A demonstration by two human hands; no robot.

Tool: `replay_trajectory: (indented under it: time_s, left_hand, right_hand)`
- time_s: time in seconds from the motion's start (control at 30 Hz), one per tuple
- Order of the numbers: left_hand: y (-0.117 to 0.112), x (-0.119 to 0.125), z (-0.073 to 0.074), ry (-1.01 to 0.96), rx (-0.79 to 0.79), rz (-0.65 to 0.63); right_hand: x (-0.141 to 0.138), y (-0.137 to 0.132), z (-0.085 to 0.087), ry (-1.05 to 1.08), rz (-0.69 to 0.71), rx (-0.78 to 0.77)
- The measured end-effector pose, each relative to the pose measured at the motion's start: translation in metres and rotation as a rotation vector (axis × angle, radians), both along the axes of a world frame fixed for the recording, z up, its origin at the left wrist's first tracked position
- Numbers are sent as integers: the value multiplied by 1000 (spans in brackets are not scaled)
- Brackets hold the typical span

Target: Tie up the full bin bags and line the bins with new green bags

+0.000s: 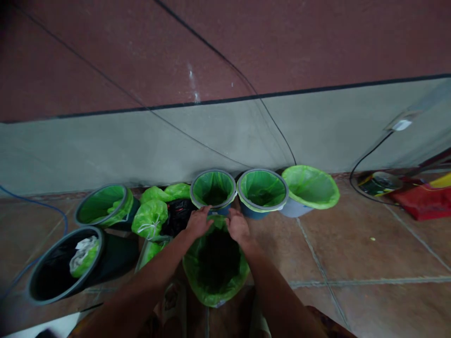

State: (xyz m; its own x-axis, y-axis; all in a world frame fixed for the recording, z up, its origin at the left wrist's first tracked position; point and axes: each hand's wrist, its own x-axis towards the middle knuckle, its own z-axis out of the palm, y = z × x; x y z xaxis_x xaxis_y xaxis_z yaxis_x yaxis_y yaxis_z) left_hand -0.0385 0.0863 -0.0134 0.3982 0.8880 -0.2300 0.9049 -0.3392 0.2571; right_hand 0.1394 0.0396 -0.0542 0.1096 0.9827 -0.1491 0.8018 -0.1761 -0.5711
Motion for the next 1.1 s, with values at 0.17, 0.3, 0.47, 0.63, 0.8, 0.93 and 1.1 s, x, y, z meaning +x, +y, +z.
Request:
replay_trajectory:
  time_s: [0.17,0.3,0.47,0.63,0.8,0.93,1.1]
  left_hand:
    - [-42,-59,12,-99,-14,400]
    - [-79,-87,5,-66,-23,682]
    - [-100,-79,-2,-33,-27,743]
    - [-100,-70,-5,19,-81,655]
    - [-98,-68,-8,106,-91,577]
    - [-100,-68,-17,129,-59,531]
    - [-101,-67,-26,151,-53,533]
  right_hand:
    - [24,-79,-3,115,-563,-24]
    - [20,-139,-23,97,-647,-101]
    - [-2,-151,-17,34,-567,-147]
    - [-9,-135,-2,-114,-458,-187]
    - [-8,-128,-3,-232,-398,-261]
    - [-10,-123,-8,-278,-416,-340]
    - [-12,-116,-8,-256,-447,-410]
